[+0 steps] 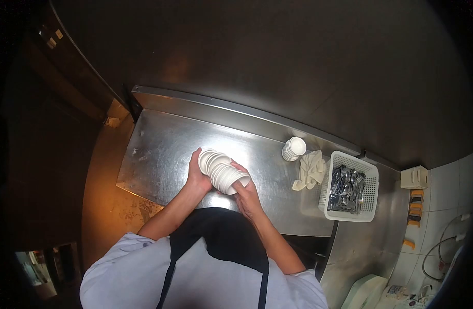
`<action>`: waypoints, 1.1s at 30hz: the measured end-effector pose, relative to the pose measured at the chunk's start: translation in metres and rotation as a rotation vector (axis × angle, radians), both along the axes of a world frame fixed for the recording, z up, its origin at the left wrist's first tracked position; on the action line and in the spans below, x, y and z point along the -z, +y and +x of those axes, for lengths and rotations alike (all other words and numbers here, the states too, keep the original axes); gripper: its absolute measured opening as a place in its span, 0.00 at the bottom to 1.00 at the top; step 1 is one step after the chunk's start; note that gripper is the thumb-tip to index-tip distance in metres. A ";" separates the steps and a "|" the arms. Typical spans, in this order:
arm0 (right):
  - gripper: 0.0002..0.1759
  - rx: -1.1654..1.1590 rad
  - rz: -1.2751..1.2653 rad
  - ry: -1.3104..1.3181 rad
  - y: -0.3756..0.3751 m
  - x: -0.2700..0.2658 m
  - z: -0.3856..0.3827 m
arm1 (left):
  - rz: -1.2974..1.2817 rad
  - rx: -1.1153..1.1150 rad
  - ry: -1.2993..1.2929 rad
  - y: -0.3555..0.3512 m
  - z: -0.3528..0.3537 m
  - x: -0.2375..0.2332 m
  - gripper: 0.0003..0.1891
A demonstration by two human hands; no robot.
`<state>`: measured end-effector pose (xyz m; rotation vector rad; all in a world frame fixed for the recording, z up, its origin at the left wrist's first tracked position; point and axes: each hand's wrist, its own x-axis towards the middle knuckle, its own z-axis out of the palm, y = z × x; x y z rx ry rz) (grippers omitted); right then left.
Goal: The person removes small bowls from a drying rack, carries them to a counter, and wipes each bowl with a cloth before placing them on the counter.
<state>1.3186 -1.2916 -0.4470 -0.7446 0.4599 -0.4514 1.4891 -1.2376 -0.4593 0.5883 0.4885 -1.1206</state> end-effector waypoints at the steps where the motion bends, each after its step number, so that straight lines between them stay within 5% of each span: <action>1: 0.33 0.033 -0.018 -0.028 -0.003 0.002 0.000 | -0.015 0.031 -0.003 -0.008 0.000 0.000 0.31; 14: 0.32 0.087 -0.362 0.063 -0.023 0.021 -0.011 | 0.048 0.140 0.062 -0.022 -0.014 0.017 0.24; 17: 0.33 0.059 -0.079 -0.029 -0.020 0.006 -0.013 | -0.097 0.150 0.125 -0.015 -0.010 0.029 0.23; 22: 0.30 0.293 -0.008 0.279 -0.052 0.031 -0.012 | -0.011 0.040 0.170 -0.009 0.000 0.053 0.19; 27: 0.28 0.353 -0.208 0.738 -0.133 0.128 -0.010 | 0.071 0.110 0.156 -0.003 -0.002 0.053 0.20; 33: 0.32 0.434 -0.139 0.682 -0.174 0.128 0.017 | 0.041 0.155 0.166 -0.001 -0.006 0.063 0.20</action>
